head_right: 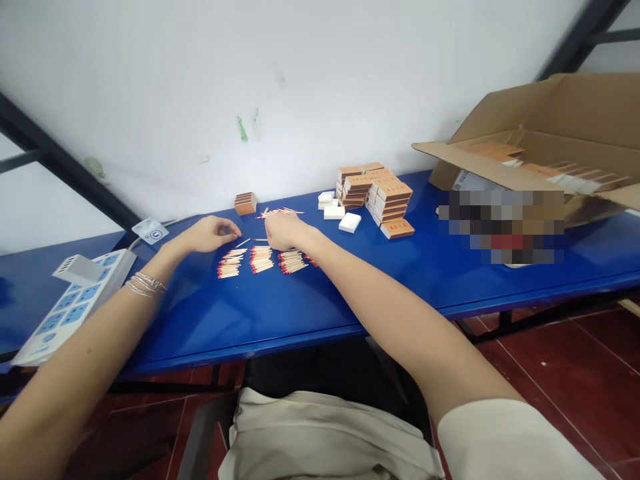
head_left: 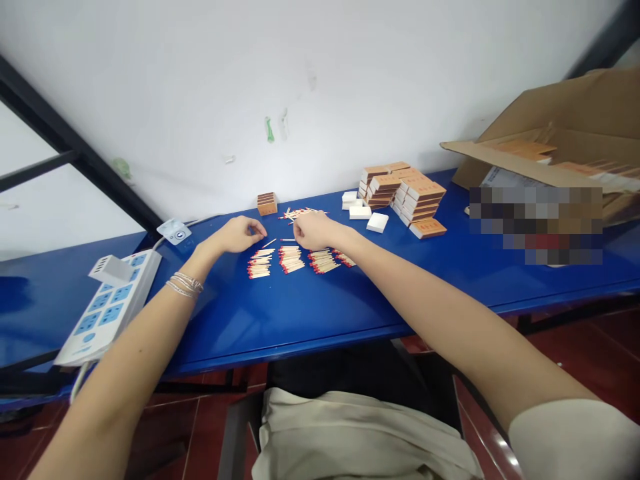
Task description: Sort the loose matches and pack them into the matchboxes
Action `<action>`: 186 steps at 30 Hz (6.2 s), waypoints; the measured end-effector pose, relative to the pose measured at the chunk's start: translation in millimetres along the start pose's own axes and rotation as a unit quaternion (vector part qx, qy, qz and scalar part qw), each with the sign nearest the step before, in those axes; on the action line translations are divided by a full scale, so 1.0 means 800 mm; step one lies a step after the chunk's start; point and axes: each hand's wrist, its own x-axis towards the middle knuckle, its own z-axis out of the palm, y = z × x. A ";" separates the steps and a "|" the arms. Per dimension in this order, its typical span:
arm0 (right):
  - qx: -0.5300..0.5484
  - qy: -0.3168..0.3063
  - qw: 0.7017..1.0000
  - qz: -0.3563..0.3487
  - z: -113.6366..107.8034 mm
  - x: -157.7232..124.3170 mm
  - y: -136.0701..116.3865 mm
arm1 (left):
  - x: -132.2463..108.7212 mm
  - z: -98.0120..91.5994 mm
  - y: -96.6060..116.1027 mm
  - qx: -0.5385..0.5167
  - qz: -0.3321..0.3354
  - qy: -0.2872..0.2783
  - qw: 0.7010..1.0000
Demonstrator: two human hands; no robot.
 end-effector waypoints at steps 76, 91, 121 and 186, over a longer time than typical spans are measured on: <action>0.064 -0.117 0.989 0.068 -0.055 -0.031 0.073 | 0.041 0.035 0.112 0.010 0.181 -0.099 0.979; 0.051 0.092 0.989 0.104 -0.003 0.021 0.060 | 0.087 0.033 0.041 0.144 0.073 0.082 0.983; -0.010 0.015 0.999 0.032 0.006 0.046 0.039 | 0.029 0.004 0.013 -0.005 -0.006 0.033 0.999; 0.040 0.074 0.992 0.094 0.001 0.028 0.071 | 0.103 0.042 0.083 0.170 0.078 -0.010 0.982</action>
